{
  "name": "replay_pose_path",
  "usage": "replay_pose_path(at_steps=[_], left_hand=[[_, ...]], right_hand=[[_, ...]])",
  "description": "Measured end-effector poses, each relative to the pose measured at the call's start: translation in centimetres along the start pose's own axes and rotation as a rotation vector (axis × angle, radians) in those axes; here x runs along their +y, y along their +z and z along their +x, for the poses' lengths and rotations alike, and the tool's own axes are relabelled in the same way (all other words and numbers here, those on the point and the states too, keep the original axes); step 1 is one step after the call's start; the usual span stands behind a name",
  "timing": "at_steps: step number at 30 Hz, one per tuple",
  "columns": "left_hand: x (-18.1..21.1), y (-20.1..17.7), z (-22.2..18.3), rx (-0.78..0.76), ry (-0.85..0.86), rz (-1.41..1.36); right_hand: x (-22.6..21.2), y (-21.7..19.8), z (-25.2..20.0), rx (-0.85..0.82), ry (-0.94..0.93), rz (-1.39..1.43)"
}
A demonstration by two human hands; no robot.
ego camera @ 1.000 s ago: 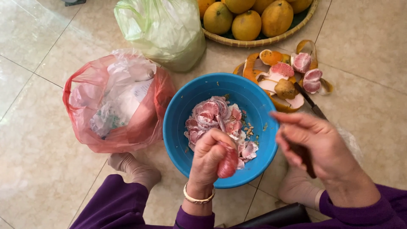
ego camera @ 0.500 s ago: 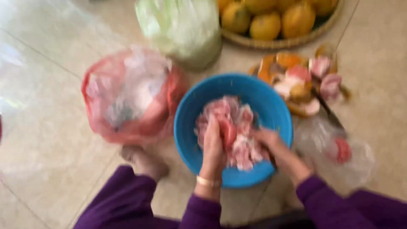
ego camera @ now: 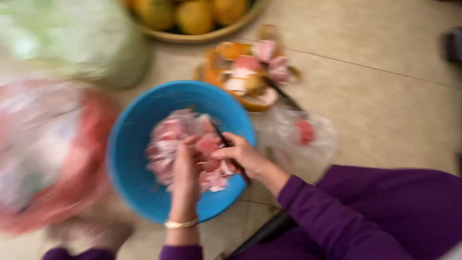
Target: Peeling the thin white skin off pomelo segments using a small knife
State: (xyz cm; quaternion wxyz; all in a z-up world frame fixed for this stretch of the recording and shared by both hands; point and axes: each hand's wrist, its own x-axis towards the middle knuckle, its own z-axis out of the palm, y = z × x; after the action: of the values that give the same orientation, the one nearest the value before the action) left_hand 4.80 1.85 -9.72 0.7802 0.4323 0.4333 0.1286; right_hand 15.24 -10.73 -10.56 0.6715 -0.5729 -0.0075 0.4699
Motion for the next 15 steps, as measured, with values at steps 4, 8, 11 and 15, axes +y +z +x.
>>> replay_pose_path(at_steps=[4,8,11,15], left_hand=[[0.8,2.2,-1.7,-0.191,0.153,0.030],[0.5,2.6,-1.2,-0.228,0.148,0.046],[0.1,3.1,-1.1,-0.216,0.134,0.084],[-6.1,3.5,1.3,-0.222,0.222,0.343]], right_hand=[[-5.9,-5.0,-2.8,0.110,-0.018,-0.067],[-8.9,-15.7,-2.7,0.668,-0.033,-0.383],[-4.1,-27.6,-0.4,0.823,0.008,-0.517],[2.3,-33.4,1.7,0.866,0.194,-0.625]])
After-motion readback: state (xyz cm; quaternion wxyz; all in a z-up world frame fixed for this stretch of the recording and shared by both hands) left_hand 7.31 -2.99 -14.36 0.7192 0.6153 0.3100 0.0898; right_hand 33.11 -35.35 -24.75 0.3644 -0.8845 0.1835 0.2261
